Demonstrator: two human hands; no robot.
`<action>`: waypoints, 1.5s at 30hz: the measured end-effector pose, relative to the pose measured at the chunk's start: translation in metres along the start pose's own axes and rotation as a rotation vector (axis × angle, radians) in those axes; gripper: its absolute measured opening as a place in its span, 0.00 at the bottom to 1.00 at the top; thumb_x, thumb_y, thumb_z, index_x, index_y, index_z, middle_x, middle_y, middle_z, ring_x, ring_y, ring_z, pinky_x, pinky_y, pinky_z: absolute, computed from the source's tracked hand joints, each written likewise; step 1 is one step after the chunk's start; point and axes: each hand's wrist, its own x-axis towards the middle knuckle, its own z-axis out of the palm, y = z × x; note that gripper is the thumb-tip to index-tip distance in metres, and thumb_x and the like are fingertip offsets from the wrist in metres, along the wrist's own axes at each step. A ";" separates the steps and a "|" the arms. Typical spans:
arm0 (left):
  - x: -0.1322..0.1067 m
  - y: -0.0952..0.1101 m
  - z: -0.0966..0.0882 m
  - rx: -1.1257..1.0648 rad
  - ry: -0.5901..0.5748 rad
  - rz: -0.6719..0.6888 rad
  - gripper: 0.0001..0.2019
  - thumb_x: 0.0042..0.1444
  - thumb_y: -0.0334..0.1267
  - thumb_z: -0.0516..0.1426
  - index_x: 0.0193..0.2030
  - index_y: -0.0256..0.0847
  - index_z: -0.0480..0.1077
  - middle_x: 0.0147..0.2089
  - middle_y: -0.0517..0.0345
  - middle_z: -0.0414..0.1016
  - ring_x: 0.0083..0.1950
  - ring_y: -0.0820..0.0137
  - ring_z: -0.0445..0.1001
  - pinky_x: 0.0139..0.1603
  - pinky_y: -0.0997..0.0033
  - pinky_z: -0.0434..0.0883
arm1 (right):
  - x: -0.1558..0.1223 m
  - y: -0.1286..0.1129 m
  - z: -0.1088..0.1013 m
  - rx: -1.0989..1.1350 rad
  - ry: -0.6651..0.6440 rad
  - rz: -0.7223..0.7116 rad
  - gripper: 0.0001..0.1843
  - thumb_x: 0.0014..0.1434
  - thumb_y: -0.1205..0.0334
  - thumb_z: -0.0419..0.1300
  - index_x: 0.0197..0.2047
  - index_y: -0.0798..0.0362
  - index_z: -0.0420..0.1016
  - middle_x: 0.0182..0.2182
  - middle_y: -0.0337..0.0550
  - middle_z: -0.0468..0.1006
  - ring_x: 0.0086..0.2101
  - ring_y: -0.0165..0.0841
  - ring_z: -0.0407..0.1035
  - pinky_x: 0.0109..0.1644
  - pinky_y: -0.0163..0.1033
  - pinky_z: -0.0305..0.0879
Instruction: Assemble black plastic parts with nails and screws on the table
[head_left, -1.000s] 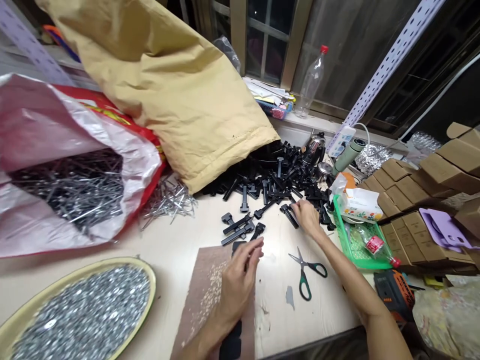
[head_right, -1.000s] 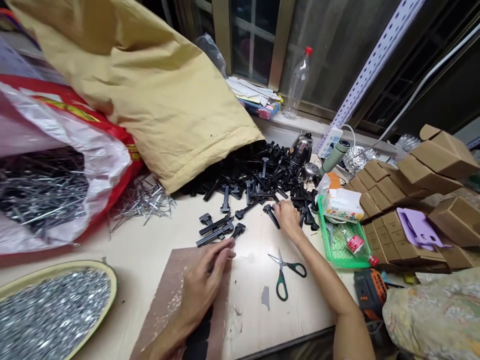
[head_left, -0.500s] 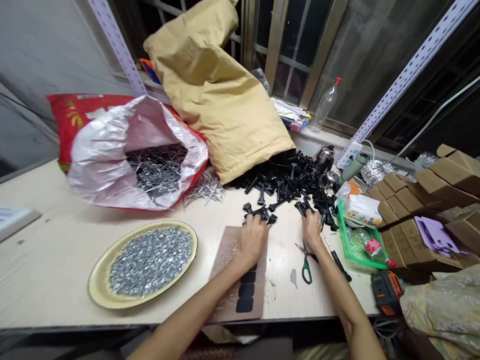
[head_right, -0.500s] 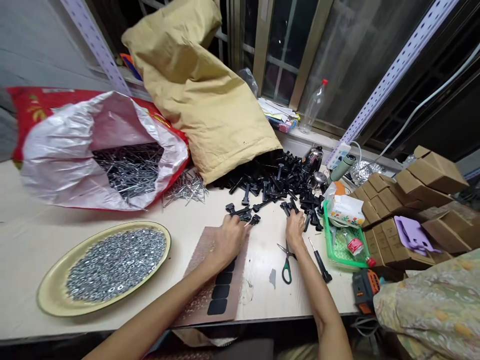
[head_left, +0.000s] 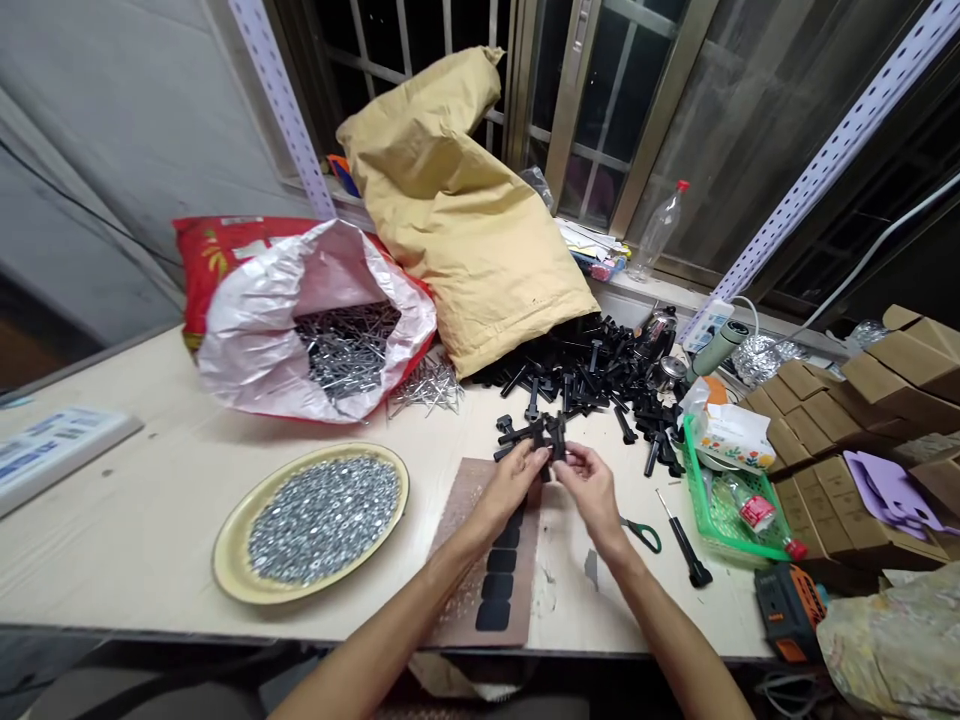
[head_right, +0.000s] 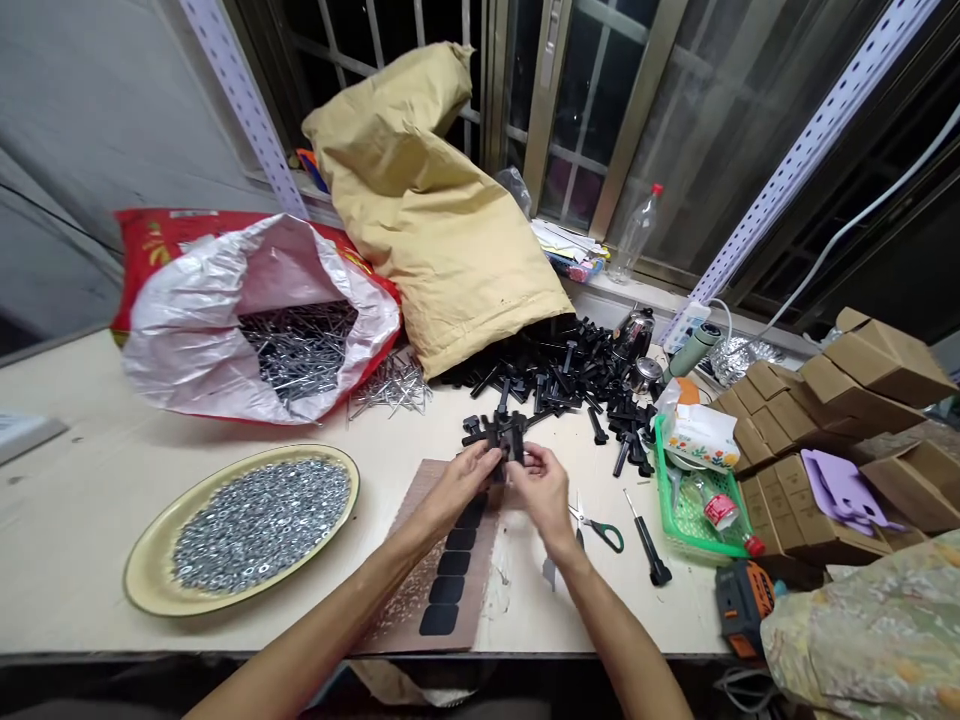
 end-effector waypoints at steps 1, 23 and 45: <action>-0.004 0.002 -0.004 -0.119 -0.014 -0.048 0.17 0.45 0.47 0.64 0.38 0.38 0.72 0.38 0.51 0.79 0.44 0.61 0.76 0.45 0.66 0.70 | -0.007 -0.004 0.011 -0.054 -0.038 -0.073 0.21 0.50 0.56 0.63 0.47 0.55 0.72 0.35 0.44 0.76 0.34 0.32 0.70 0.39 0.37 0.69; -0.048 0.035 -0.068 -0.468 0.209 -0.174 0.16 0.39 0.36 0.68 0.34 0.37 0.69 0.22 0.62 0.75 0.23 0.74 0.74 0.31 0.74 0.75 | 0.081 -0.026 0.059 -1.410 -0.549 -0.521 0.23 0.52 0.75 0.53 0.51 0.53 0.70 0.45 0.51 0.73 0.45 0.40 0.68 0.46 0.41 0.66; -0.070 0.035 -0.072 -0.762 0.241 -0.264 0.08 0.46 0.27 0.62 0.36 0.36 0.75 0.38 0.52 0.80 0.42 0.65 0.78 0.39 0.71 0.77 | -0.033 -0.031 0.079 -0.428 -0.054 -0.680 0.11 0.60 0.59 0.53 0.43 0.52 0.73 0.41 0.48 0.75 0.45 0.37 0.69 0.50 0.47 0.67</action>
